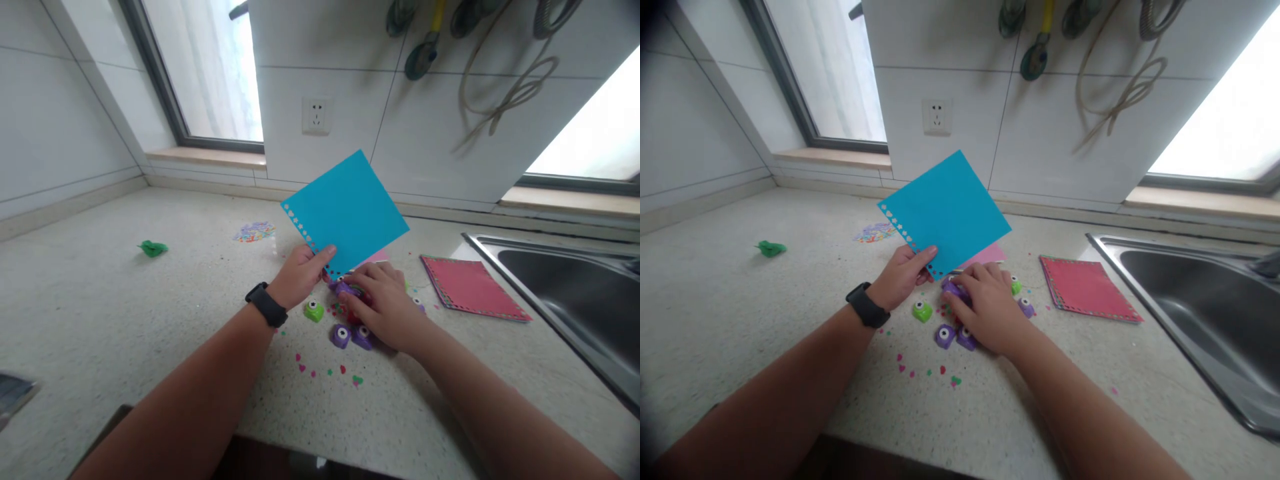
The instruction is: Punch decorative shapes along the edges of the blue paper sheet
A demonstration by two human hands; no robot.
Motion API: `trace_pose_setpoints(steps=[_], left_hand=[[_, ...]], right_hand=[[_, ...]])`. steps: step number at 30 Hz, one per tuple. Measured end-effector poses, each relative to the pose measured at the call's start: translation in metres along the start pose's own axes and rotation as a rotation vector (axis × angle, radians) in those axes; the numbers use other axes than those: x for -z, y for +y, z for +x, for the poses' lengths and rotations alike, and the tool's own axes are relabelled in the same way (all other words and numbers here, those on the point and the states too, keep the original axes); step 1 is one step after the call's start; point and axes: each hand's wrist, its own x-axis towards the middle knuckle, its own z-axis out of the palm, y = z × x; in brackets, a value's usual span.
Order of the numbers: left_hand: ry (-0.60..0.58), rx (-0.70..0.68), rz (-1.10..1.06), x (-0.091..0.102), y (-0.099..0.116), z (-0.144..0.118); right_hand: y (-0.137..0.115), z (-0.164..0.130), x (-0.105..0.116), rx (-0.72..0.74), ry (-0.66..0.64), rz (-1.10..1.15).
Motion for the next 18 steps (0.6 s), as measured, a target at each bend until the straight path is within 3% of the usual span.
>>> trace_pose_setpoints(steps=[10,18], left_hand=[[-0.049,0.053,0.025,0.001,-0.0043,0.0012],[-0.038,0.084,0.012,-0.0016,-0.0012,0.0006]], right_hand=[[-0.0104,-0.0008,-0.0028,0.109,-0.148,-0.137],[-0.0034,0.0002,0.0008,0.061,-0.102,0.0]])
